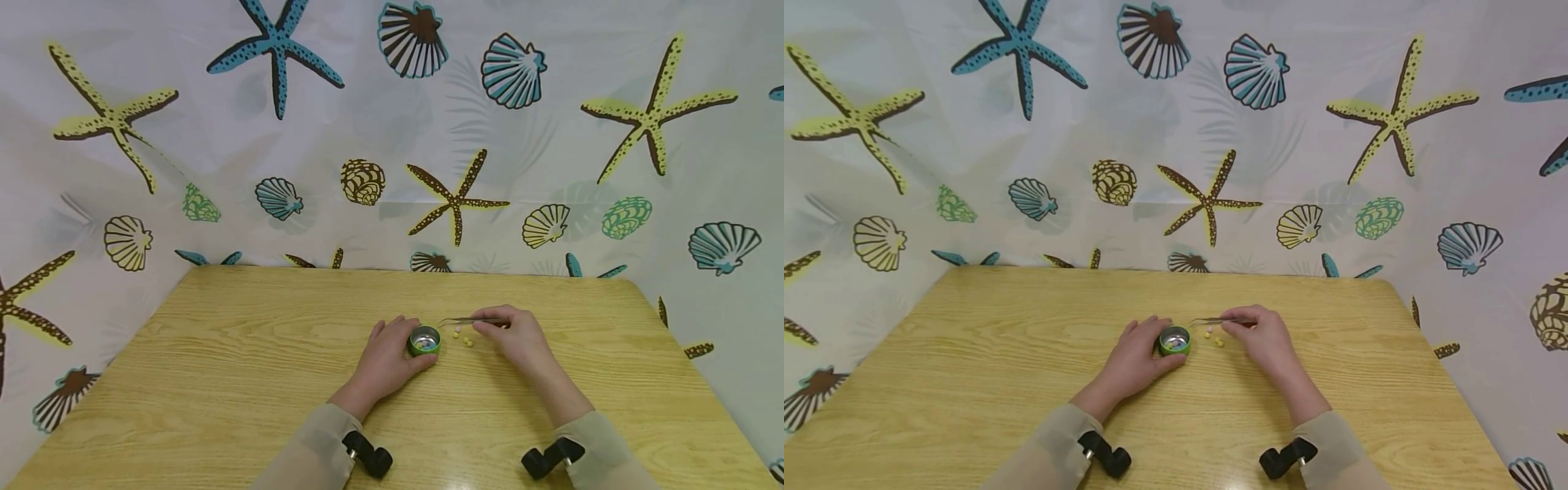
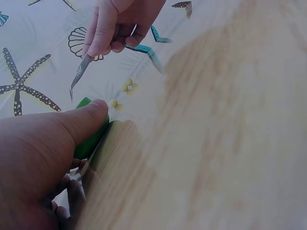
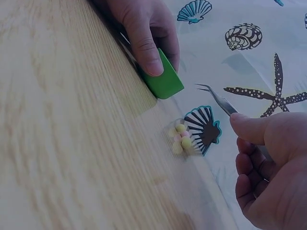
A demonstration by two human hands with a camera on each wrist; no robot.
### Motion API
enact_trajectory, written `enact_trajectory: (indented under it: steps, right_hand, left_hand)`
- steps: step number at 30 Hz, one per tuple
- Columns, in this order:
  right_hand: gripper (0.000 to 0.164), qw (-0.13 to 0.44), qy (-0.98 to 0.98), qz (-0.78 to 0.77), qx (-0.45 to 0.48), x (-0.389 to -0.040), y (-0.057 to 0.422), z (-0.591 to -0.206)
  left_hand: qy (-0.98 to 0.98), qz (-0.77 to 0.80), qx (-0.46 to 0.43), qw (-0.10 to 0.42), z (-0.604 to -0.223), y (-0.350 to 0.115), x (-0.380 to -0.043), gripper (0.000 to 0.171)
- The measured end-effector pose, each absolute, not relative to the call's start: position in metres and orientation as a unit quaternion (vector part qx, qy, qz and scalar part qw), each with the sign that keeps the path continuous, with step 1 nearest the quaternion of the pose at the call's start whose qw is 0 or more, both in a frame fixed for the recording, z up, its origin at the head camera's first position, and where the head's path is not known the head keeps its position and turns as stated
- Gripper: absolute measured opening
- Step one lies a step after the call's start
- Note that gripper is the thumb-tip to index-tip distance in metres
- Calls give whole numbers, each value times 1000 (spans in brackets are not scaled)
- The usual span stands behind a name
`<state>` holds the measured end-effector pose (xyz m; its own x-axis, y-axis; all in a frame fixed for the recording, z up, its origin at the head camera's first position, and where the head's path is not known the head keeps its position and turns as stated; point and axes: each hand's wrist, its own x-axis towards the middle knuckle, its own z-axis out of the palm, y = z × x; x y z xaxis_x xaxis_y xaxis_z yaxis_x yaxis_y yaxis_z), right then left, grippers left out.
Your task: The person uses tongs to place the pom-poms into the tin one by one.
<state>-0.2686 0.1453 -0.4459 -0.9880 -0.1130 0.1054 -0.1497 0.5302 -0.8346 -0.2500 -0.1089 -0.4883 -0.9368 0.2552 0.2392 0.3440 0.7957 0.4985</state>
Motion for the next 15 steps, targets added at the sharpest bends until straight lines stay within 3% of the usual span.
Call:
enact_trajectory:
  steps: [15]
  right_hand:
    - [24, 2, -869, 492, 43, -277, 162, -456]
  left_hand:
    - [-945, -275, -159, 79, -488, -109, -250, 71]
